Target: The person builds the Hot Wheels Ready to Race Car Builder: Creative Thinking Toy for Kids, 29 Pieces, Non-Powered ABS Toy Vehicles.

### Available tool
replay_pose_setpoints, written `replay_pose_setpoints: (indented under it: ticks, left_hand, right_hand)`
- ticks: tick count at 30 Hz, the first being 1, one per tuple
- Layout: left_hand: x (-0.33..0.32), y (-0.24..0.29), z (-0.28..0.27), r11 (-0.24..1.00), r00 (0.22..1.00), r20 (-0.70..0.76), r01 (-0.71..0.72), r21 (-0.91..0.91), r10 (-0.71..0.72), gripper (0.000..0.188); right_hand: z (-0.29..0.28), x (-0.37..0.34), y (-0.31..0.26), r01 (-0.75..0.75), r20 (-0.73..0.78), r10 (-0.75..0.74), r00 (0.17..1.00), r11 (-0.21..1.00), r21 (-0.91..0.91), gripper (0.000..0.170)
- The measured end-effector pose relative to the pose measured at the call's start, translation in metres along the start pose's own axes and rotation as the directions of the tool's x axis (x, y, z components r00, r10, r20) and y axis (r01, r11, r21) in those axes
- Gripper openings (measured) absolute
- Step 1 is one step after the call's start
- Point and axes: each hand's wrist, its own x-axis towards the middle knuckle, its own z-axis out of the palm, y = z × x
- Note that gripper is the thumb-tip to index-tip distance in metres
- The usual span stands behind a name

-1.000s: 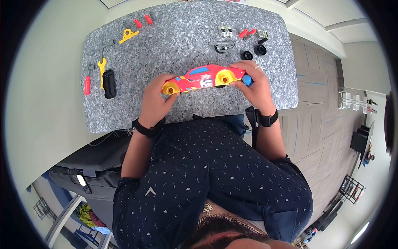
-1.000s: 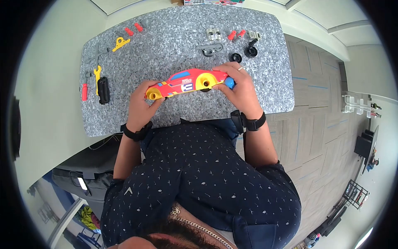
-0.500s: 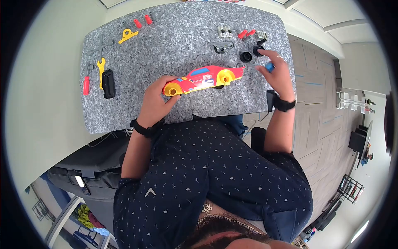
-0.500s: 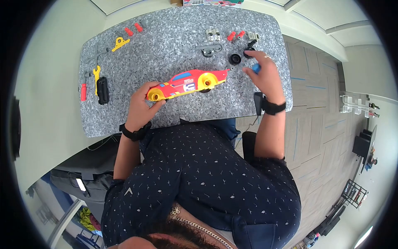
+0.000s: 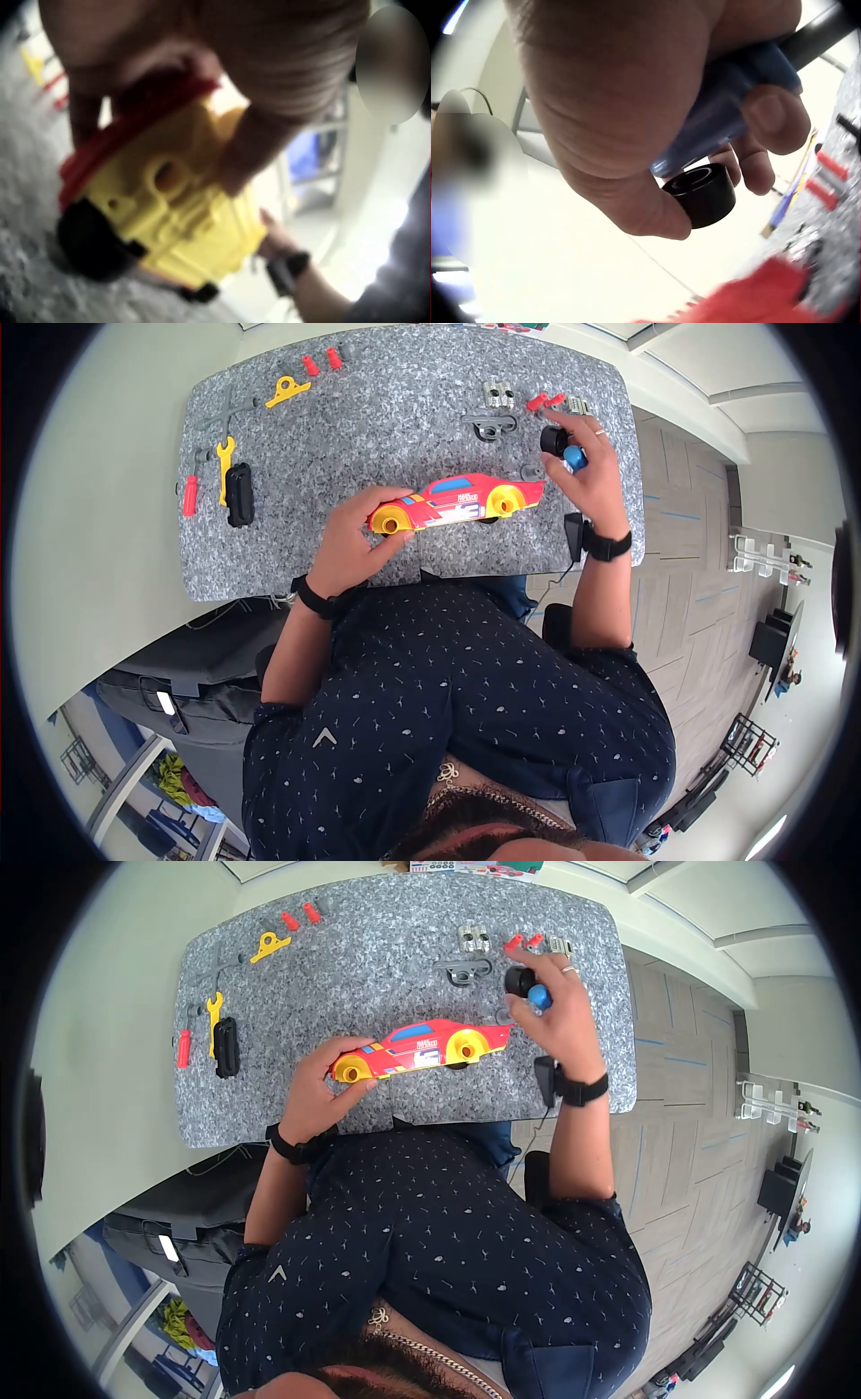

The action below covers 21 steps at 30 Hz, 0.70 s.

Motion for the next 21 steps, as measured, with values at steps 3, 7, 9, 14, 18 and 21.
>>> replay_pose_setpoints:
  ticks: [3,7,9,14,18,21]
  left_hand:
    - [0.002,0.000,0.005,1.000,1.000,0.005,-0.017,0.016,0.017,0.049]
    - [0.003,0.000,0.007,0.999,1.000,0.002,-0.017,0.028,0.017,0.052]
    - [0.002,-0.001,0.008,1.000,1.000,0.002,-0.004,0.011,0.004,0.054]
    - [-0.004,-0.009,0.010,0.999,0.999,-0.002,0.035,-0.025,-0.035,0.063]
    - [-0.004,-0.009,0.014,0.995,0.998,-0.032,0.058,-0.082,-0.061,0.078]
    - [-0.004,-0.012,0.019,0.990,0.996,-0.063,0.053,-0.133,-0.061,0.085]
  right_hand:
    - [0.002,-0.009,-0.051,0.146,-0.002,-0.150,0.989,0.962,0.232,0.056]
    - [0.044,-0.028,-0.110,0.039,0.097,-0.121,0.988,0.798,0.601,0.041]
    - [0.065,-0.031,-0.121,0.062,0.124,-0.160,0.979,0.820,0.569,0.039]
    - [0.099,-0.038,-0.126,0.044,0.177,-0.151,0.973,0.867,0.496,0.036]
    - [0.104,-0.040,-0.125,0.101,0.160,-0.183,0.970,0.903,0.418,0.037]
    - [0.104,-0.041,-0.129,0.068,0.170,-0.152,0.974,0.905,0.420,0.038]
